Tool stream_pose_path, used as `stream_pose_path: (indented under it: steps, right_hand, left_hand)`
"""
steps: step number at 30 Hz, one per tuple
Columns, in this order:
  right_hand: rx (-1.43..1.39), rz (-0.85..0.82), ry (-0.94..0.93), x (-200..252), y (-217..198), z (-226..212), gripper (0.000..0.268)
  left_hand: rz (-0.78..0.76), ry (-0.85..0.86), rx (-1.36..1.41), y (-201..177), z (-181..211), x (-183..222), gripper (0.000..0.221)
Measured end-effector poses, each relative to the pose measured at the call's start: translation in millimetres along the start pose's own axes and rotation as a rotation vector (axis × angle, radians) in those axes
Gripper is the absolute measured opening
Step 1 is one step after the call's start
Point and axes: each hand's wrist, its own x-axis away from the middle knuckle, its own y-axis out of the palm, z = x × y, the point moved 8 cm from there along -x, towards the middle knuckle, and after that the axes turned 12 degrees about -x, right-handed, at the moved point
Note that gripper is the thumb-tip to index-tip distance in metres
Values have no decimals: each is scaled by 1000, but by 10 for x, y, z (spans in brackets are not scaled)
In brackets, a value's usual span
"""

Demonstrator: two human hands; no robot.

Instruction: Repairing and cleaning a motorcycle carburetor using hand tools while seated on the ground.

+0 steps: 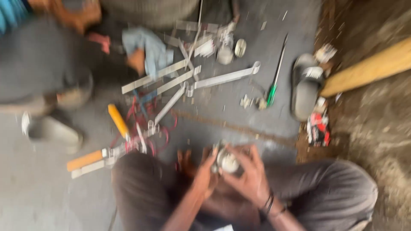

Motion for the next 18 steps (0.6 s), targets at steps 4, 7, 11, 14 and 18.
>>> stream_pose_path:
  steps: [4,7,11,14,18]
  right_hand:
    - [-34,40,179,48,20,197,61]
    - [-59,28,-4,108,31,210,63]
    - [-7,-108,138,90,130,485,68]
    - [-117,-173,-74,87,167,483,67]
    - [-162,-131,22,59,104,546,71]
  left_hand:
    - [46,-73,31,130,231,22,45]
    - [0,-127,126,57,63,-70,48]
    - [-108,-87,176,89,119,-146,51]
    - [-81,-91,165,50,96,-166,51]
    - [95,-124,150,-230,-94,-246,47]
